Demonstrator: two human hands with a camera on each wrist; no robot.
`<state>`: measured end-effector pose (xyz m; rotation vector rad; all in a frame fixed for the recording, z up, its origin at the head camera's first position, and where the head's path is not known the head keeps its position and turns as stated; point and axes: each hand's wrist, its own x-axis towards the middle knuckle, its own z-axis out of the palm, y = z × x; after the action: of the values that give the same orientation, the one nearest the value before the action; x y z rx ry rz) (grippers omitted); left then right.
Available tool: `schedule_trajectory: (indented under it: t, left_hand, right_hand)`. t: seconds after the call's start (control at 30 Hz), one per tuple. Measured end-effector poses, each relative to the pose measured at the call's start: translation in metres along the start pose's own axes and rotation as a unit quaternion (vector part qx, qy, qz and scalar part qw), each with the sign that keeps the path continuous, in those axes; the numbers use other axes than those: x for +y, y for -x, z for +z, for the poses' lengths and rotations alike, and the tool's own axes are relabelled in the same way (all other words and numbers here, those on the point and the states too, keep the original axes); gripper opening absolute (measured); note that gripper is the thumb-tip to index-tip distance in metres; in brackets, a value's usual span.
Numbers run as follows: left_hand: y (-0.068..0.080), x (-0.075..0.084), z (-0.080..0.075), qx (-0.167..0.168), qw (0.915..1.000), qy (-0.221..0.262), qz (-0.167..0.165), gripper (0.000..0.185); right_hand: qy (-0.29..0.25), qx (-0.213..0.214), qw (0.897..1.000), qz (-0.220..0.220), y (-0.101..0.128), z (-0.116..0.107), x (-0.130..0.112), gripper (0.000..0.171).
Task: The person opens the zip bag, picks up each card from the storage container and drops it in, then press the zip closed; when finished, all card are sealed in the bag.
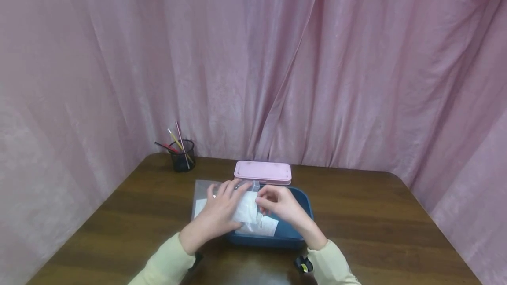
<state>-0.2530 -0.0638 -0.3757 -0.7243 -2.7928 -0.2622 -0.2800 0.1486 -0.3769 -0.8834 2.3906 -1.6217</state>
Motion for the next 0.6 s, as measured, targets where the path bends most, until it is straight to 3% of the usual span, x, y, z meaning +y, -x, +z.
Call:
schedule_trajectory:
  t: [0.23, 0.43, 0.6]
  left_hand:
    - [0.003, 0.002, 0.002, 0.019, 0.9996, -0.016, 0.01, 0.1]
    - [0.003, 0.002, 0.004, 0.03, 0.9992, -0.017, 0.02, 0.102]
    - [0.003, 0.002, 0.004, 0.029, 0.9993, -0.015, 0.02, 0.103]
  right_hand:
    - [0.031, 0.062, 0.997, 0.016, 0.001, 0.015, -0.004, 0.015]
    - [0.092, 0.104, 0.99, 0.004, 0.0, 0.025, -0.005, 0.007]
    - [0.118, 0.115, 0.986, -0.018, -0.001, 0.031, -0.004, 0.008]
